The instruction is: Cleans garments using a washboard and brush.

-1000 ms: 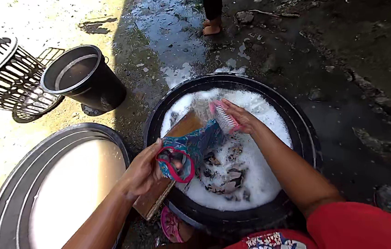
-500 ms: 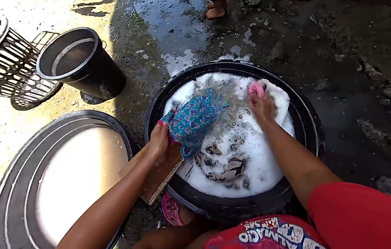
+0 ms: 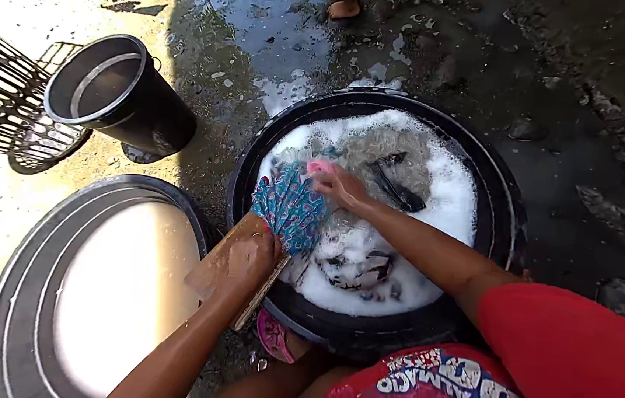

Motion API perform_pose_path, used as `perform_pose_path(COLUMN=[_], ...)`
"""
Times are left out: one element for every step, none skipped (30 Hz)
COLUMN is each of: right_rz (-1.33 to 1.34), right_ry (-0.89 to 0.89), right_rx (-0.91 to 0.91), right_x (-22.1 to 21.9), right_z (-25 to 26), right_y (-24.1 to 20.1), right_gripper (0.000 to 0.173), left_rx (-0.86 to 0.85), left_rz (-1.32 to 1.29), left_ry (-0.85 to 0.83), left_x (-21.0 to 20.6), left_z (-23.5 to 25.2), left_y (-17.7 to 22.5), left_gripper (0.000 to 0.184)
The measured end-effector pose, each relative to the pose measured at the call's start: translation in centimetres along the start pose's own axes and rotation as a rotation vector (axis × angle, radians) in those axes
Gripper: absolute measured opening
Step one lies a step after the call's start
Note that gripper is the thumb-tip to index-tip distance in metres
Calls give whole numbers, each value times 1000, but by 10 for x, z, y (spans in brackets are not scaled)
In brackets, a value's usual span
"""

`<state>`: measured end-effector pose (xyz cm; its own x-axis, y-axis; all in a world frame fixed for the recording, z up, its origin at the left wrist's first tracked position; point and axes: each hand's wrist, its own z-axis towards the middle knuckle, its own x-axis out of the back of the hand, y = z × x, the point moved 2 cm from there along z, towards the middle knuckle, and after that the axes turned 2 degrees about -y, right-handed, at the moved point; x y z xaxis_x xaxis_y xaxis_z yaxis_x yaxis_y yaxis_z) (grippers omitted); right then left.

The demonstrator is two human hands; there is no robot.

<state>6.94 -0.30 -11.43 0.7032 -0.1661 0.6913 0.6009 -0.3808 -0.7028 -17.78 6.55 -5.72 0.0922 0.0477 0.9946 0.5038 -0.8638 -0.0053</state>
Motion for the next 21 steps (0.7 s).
perform_pose_path(right_rz=[-32, -38, -21, 17, 65, 101, 120, 114, 99, 71, 33, 5, -5, 6, 37, 76, 111, 127, 129, 122, 109], right_ry=[46, 63, 75, 66, -14, -125, -205, -226, -206, -148, -82, -31, -11, 2, -5, -46, -135, -213, -243, -216, -158], right_rx=[-85, -140, -136, -71, 15, 102, 164, 174, 132, 72, -3, -78, -142, -156, -117, -36, 53, 119, 133, 89, 9], right_x=[7, 10, 7, -1, -12, -23, -28, -27, -20, -11, -2, 5, 9, 10, 5, -4, -14, -22, -24, -21, -14], right_z=[11, 14, 8, -6, -26, -46, -58, -56, -43, -24, -4, 11, 18, 15, 2, -17, -37, -51, -53, -45, -29], right_y=[17, 22, 13, -7, -34, -57, -70, -69, -56, -36, -14, 3, 9, 4, -12, -34, -55, -69, -70, -60, -42], right_gripper=[39, 41, 41, 40, 40, 41, 41, 39, 38, 37, 37, 38, 40, 41, 41, 40, 41, 42, 41, 40, 39], left_rx=[16, 37, 45, 51, 54, 55, 51, 45, 43, 47, 57, 65, 71, 76, 68, 62, 58, 55, 55, 64, 76], left_rz=[0, -1, -1, -5, -14, -22, -29, -26, -26, -23, -20, -10, -2, 5, 11, 7, 1, -2, -1, -3, -11], left_ry=[-28, -74, -93, -101, -95, -87, -79, -77, -88, -107, -135, -163, -186, -203, -186, -169, -158, -154, -156, -187, -226], left_x=[0, 2, 4, 6, 7, 7, 7, 7, 8, 9, 10, 10, 11, 12, 11, 12, 12, 12, 13, 14, 15], left_z=[0, 0, 1, 3, 3, 3, 2, 2, 2, 3, 3, 3, 3, 4, 5, 6, 6, 6, 6, 5, 6], left_y=[1, 2, 3, 3, 4, 5, 5, 4, 4, 4, 5, 6, 7, 7, 6, 6, 6, 7, 6, 7, 7], left_gripper=[43, 44, 44, 43, 42, 41, 40, 39, 39, 39, 40, 40, 41, 41, 41, 41, 40, 40, 40, 41, 43])
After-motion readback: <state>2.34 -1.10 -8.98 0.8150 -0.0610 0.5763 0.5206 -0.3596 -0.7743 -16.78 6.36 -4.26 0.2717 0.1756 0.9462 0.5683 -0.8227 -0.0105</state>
